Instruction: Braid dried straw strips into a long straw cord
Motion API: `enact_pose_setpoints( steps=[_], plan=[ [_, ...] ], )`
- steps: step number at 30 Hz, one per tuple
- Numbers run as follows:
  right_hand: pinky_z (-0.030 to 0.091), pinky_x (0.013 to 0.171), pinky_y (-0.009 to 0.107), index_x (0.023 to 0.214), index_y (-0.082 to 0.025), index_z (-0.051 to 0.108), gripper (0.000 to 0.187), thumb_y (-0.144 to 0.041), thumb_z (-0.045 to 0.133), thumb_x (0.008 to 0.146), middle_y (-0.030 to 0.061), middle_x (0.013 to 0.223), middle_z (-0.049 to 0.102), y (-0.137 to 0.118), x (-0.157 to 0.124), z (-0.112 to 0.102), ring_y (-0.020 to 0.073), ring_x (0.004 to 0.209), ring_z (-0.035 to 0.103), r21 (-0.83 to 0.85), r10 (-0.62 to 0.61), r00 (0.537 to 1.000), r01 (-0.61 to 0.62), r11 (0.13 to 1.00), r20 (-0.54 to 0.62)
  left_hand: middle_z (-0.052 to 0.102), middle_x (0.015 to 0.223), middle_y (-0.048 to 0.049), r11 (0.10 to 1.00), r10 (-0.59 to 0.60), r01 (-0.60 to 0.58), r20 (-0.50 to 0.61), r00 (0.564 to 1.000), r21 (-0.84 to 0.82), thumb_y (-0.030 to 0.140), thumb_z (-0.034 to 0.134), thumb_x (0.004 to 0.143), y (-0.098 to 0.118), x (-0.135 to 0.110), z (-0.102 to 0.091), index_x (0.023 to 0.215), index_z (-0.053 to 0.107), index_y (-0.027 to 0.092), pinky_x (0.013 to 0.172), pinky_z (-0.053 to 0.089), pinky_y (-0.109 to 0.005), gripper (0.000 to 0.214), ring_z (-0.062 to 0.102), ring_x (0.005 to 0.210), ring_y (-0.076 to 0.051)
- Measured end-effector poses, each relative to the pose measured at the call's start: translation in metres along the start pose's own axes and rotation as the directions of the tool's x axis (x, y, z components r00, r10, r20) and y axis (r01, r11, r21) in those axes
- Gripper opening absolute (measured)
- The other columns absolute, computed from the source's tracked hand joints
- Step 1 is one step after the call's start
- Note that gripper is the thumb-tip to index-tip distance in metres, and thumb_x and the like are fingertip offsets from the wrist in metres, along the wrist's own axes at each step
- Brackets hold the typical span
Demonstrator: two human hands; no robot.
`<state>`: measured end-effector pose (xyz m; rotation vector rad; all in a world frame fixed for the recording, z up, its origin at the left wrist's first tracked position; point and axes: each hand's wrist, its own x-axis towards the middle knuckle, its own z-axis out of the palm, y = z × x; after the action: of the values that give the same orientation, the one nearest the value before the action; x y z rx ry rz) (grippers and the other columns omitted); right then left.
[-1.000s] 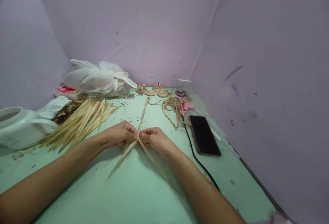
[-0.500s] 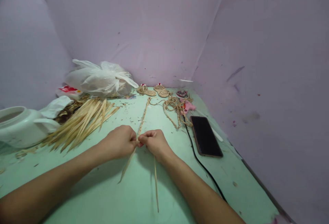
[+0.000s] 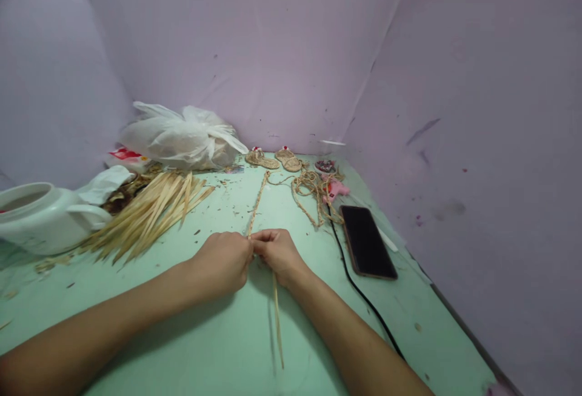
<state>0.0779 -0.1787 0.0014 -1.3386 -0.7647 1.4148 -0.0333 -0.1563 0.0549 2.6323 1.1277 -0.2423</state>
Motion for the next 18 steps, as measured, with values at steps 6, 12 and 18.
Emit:
enact_pose_setpoints(
  steps=[6, 12, 18],
  plan=[
    [0.007, 0.037, 0.021, 0.064, -0.010, 0.063, 0.020, -0.021, 0.067, 0.048, -0.0077, 0.035, 0.041, -0.007, -0.004, 0.002, 0.0005, 0.032, 0.018, -0.015, 0.015, 1.000, -0.015, 1.000, -0.021, 0.060, 0.055, -0.0044, 0.998, 0.060, -0.055, 0.257, 0.965, -0.026, 0.022, 0.053, 0.057, -0.065, -0.001, -0.038, 0.059, 0.063, 0.015, 0.045, 0.033, -0.022, 0.013, 0.050, 0.049, -0.013],
    [0.014, 0.038, 0.021, 0.064, -0.010, 0.064, 0.019, -0.022, 0.069, 0.050, -0.0060, 0.039, 0.045, -0.007, -0.003, -0.001, 0.0011, 0.034, 0.022, -0.072, 0.045, 0.999, -0.043, 0.996, 0.015, 0.059, 0.057, -0.0013, 0.742, -0.231, 0.202, 0.039, 0.972, -0.639, 0.026, 0.054, 0.063, -0.075, 0.000, -0.049, 0.094, 0.061, 0.013, 0.038, 0.028, -0.019, 0.034, 0.040, 0.035, -0.006],
    [0.032, 0.050, 0.020, 0.064, -0.012, 0.064, 0.022, -0.029, 0.069, 0.052, -0.0005, 0.052, 0.057, -0.003, 0.001, -0.007, 0.0071, 0.048, 0.046, -0.094, -0.040, 0.988, 0.054, 0.994, 0.148, 0.051, 0.042, -0.0003, 0.442, -0.071, 0.321, 0.324, 0.943, -0.837, 0.014, 0.051, 0.062, -0.034, 0.020, -0.010, 0.071, 0.059, 0.007, 0.035, 0.031, -0.019, 0.014, 0.042, 0.033, -0.008]
  ],
)
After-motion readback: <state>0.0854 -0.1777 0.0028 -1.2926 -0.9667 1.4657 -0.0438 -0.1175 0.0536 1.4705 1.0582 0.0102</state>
